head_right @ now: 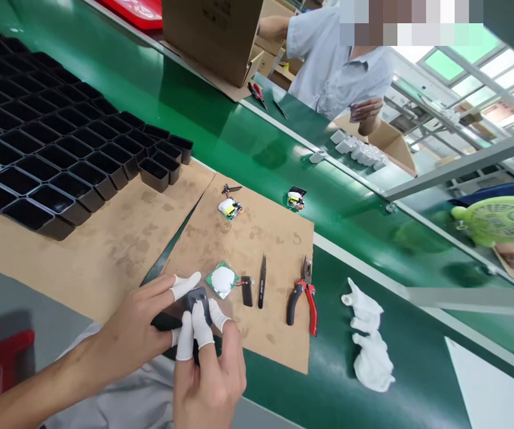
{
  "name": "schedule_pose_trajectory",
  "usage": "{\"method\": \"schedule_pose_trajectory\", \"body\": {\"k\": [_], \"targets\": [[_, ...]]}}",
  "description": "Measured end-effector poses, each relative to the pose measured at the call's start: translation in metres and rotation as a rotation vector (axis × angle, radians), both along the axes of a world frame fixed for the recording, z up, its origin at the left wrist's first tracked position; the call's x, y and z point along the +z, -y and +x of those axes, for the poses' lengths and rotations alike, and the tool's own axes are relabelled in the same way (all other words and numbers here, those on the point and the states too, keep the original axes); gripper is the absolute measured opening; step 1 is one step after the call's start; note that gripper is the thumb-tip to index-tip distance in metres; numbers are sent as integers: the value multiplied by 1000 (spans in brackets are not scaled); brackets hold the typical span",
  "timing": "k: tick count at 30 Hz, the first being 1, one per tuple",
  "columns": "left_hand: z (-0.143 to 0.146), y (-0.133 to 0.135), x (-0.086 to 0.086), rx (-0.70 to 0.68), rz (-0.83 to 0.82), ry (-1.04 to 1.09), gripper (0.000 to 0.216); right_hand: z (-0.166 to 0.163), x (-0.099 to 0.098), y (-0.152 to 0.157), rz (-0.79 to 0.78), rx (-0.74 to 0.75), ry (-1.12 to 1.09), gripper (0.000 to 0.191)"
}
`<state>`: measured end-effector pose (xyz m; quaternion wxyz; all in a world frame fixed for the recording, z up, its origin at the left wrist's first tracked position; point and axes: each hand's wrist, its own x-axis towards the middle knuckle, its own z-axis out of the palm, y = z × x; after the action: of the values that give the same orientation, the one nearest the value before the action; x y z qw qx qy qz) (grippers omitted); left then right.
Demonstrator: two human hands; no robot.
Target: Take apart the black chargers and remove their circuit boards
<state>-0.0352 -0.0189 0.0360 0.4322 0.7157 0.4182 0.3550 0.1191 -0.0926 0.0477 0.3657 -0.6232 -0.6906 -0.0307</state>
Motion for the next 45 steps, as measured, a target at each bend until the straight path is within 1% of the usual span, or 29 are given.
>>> {"method": "schedule_pose_trajectory", "body": {"k": [3, 6, 8, 11, 14, 17, 19, 21, 23, 26, 28, 30, 32, 34, 36, 38, 41, 43, 45], "targets": [[1, 5, -4, 27, 121, -44, 35, 4, 1, 3, -7, 2, 135, 24], [4, 9, -7, 83, 260, -73, 22, 11, 2, 2, 5, 98, 202, 30], [5, 10, -7, 153, 300, -83, 22, 16, 1, -1, 28, 176, 205, 36], [8, 10, -6, 226, 298, -107, 29, 20, -3, -8, 58, 246, 164, 43], [10, 9, -6, 246, 298, -106, 36, 23, -6, -11, 55, 269, 159, 41], [11, 9, -6, 258, 297, -90, 37, 21, -7, -12, 37, 244, 150, 33], [11, 10, -6, 269, 284, -92, 34, 17, -10, -11, 59, 209, 114, 32], [11, 11, -7, 283, 273, -104, 31, 14, -14, -11, 120, 183, 103, 37], [12, 12, -8, 283, 266, -124, 31, 15, -18, -11, 152, 193, 132, 44], [12, 12, -13, 269, 281, -146, 33, 22, -23, -11, 117, 245, 174, 54], [12, 11, -13, 265, 282, -141, 33, 27, -22, -11, 116, 264, 188, 62], [12, 11, -9, 289, 285, -127, 30, 28, -18, -12, 138, 283, 199, 68], [11, 12, 1, 331, 317, -97, 28, 27, -11, -12, 172, 299, 173, 71], [10, 14, 11, 347, 359, -71, 29, 26, -6, -12, 221, 289, 110, 70], [10, 14, 15, 326, 374, -80, 31, 26, -4, -13, 244, 283, 73, 67], [11, 12, 10, 306, 348, -135, 35, 28, -8, -16, 208, 312, 102, 59], [11, 8, -5, 270, 269, -186, 45, 33, -18, -20, 112, 351, 160, 49], [12, 6, -12, 244, 238, -178, 49, 36, -21, -21, 91, 350, 162, 47], [12, 5, -13, 235, 228, -164, 49, 36, -20, -22, 100, 344, 143, 45]]}}
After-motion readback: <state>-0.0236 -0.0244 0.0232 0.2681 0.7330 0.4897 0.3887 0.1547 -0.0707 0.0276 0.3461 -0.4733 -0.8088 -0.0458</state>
